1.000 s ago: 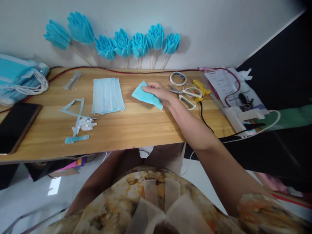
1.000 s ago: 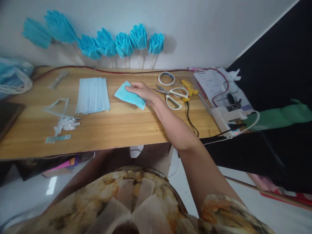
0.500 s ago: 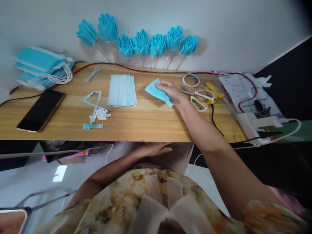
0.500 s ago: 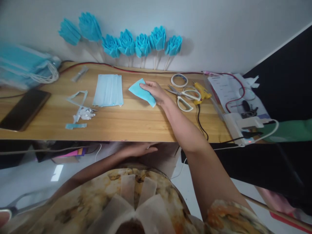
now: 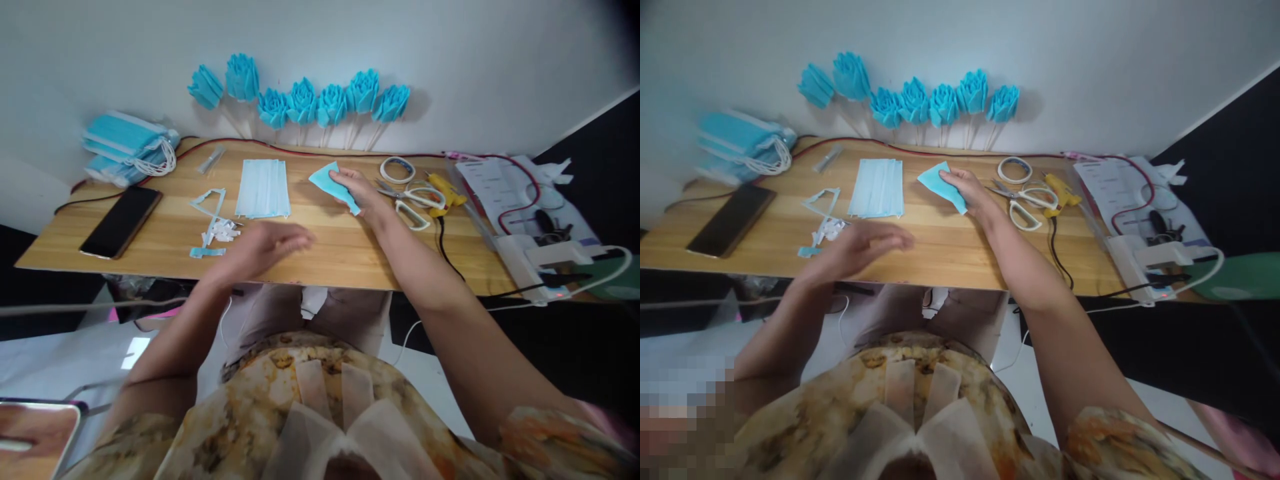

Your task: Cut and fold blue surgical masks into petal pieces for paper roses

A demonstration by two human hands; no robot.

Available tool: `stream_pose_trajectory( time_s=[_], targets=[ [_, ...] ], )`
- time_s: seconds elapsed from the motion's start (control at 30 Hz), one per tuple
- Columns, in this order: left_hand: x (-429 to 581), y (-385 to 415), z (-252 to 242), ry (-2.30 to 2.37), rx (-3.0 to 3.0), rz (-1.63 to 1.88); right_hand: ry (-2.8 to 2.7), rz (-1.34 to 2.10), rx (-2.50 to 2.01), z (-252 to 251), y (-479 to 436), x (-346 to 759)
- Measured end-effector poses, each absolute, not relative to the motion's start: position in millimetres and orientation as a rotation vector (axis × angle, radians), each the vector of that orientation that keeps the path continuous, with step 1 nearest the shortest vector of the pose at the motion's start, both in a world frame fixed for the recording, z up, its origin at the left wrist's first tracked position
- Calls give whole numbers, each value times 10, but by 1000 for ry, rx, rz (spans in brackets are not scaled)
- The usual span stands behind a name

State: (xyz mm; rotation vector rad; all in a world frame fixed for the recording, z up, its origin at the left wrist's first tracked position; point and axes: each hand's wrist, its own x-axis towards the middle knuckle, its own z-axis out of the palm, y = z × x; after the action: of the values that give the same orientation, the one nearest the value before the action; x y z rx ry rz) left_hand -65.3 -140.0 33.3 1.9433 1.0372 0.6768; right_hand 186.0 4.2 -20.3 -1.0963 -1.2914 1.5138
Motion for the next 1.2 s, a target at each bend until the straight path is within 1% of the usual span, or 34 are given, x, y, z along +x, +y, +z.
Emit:
stream_pose_trajectory(
  time_s=[0.03,0.1,0.17,0.23,0.3,0.43,0.73,0.9,1.07,1.2],
  targets=[
    [-720,-1252,358,1322,2086,709,-1279,1514,-1096,-209,51,1859],
    [-856,-973,345,1757,2258,619,-1264,1522,-1080,-216,65,1857],
    [-983,-768,273,1872,2336,419,-1271,1527,-1060,-214,69,1857],
    [-1075,-661,175,1847,2403,248,-1282,1529,-1038,-207,65,1857],
    [-1113,-633,88,1812,2448,176,-1283,1533,-1020,-198,57,1855],
    [-1058,-645,1,1804,2448,191,-1267,1532,-1033,-193,51,1843],
    [-998,-555,-2,1816,2416,262,-1241,1583,-1008,-210,61,1871],
    [-937,-511,59,1791,2440,422,-1220,1592,-1027,-180,47,1858],
    [-802,-594,-15,1622,2593,222,-1200,1582,-1018,-203,56,1855],
    [-764,-618,-68,1635,2599,214,-1181,1598,-993,-225,73,1861]
  ],
)
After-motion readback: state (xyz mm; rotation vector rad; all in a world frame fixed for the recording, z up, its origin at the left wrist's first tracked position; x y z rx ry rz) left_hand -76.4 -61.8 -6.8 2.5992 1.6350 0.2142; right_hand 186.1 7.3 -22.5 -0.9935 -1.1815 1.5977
